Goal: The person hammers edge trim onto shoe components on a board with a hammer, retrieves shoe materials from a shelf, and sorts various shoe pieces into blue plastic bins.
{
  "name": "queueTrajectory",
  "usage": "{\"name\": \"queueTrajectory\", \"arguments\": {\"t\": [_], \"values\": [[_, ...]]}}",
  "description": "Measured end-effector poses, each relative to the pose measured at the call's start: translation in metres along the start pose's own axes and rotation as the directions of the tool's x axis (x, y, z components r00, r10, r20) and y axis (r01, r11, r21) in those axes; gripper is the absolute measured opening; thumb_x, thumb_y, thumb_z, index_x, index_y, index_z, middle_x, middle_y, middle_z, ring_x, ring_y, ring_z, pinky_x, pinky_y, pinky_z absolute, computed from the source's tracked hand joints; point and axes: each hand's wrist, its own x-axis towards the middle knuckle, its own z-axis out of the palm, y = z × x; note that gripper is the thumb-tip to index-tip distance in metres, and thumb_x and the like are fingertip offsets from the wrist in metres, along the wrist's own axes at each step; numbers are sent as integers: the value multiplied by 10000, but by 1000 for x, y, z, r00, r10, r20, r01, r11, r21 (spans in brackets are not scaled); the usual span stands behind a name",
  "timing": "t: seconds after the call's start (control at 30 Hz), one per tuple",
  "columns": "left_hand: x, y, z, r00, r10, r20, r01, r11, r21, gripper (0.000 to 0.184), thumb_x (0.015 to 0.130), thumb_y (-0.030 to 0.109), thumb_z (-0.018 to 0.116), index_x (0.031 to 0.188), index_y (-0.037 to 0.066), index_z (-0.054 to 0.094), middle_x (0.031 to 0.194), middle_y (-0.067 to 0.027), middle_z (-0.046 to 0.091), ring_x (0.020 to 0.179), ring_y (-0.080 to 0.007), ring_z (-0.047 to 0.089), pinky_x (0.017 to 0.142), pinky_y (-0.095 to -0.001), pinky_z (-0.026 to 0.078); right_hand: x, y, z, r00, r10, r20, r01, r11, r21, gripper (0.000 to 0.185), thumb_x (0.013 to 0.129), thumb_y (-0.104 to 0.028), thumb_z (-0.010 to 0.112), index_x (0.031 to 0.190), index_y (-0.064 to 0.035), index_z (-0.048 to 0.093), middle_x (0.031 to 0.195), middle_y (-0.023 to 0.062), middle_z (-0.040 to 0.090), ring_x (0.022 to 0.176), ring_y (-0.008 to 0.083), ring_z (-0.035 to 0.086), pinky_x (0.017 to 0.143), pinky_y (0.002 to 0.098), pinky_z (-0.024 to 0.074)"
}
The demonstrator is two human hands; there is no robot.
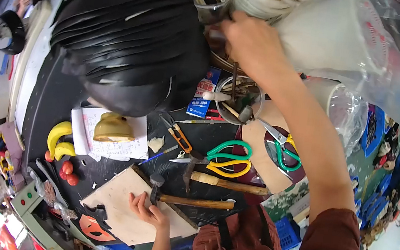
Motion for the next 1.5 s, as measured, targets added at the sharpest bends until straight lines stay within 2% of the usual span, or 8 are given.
{"name": "queueTrajectory", "arguments": {"t": [0.27, 0.53, 0.77, 0.97, 1.17, 1.27, 1.37, 1.5], "values": [[-3, 1, 6, 996, -75, 47, 74, 997, 13, 570, 986, 480, 501, 1220, -40, 494, 1298, -214, 426, 1409, -427, 289, 1128, -545, 247, -52, -16, -47, 903, 421, -85, -389, 885, 254, 226, 816, 22, 658, 1038, -23, 645, 1004, 147, 682, 894, 363, 677, 771, 403, 553], [-3, -4, 0, 993, 6, 121, -21, 992, 121, 499, 1003, 393, 463, 1257, -37, 461, 1297, -210, 401, 1393, -436, 289, 1180, -597, 172, -75, -4, -27, 974, 161, -161, -108, 950, 294, 359, 744, 13, 689, 1099, -15, 646, 1123, 144, 672, 974, 330, 659, 811, 401, 552], [-5, -9, 2, 994, -59, 88, 47, 991, 129, 598, 978, 517, 496, 1243, -17, 444, 1301, -209, 380, 1412, -449, 260, 1151, -592, 200, -83, 11, -18, 918, 65, -390, 38, 967, 251, 308, 730, 44, 733, 1033, -3, 710, 1048, 146, 695, 859, 274, 691, 711, 338, 592], [-6, -7, 4, 994, -82, 74, 73, 990, 124, 552, 938, 442, 543, 1241, -10, 446, 1301, -206, 374, 1413, -451, 257, 1147, -589, 204, -92, 9, -36, 847, 259, -464, -85, 928, 363, 340, 757, 134, 682, 1078, 30, 718, 1068, 207, 729, 921, 297, 729, 816, 345, 592], [-3, 0, 8, 996, -46, 72, 40, 996, 86, 431, 901, 181, 510, 1270, -32, 447, 1303, -217, 377, 1386, -439, 294, 1165, -573, 186, -78, 0, -60, 849, 282, -446, -79, 904, 421, 309, 854, 85, 690, 1160, 38, 690, 1097, 178, 729, 957, 199, 714, 815, 287, 576], [-2, 3, 7, 996, -65, 64, 59, 994, 86, 430, 842, 107, 502, 1246, -39, 475, 1291, -218, 402, 1382, -450, 302, 1159, -568, 197, -74, -6, -65, 781, 443, -440, -59, 754, 654, 309, 893, 59, 690, 1201, 35, 673, 1124, 170, 719, 956, 173, 705, 838, 277, 571], [0, 7, 5, 996, -54, 75, 46, 994, 97, 425, 838, 100, 509, 1240, -37, 484, 1279, -214, 416, 1376, -452, 309, 1157, -565, 206, -65, -7, -63, 769, 374, -518, 31, 788, 614, 305, 884, 82, 682, 1186, 35, 683, 1106, 145, 724, 968, 173, 697, 861, 281, 570], [2, 11, 7, 998, -45, 54, 39, 994, 102, 408, 826, 88, 520, 1218, -26, 514, 1258, -211, 442, 1360, -454, 344, 1151, -558, 226, -56, -7, -58, 892, 156, -425, -38, 962, 272, 314, 862, 88, 656, 1149, -26, 716, 1080, 91, 738, 939, 159, 699, 816, 276, 563]]}}
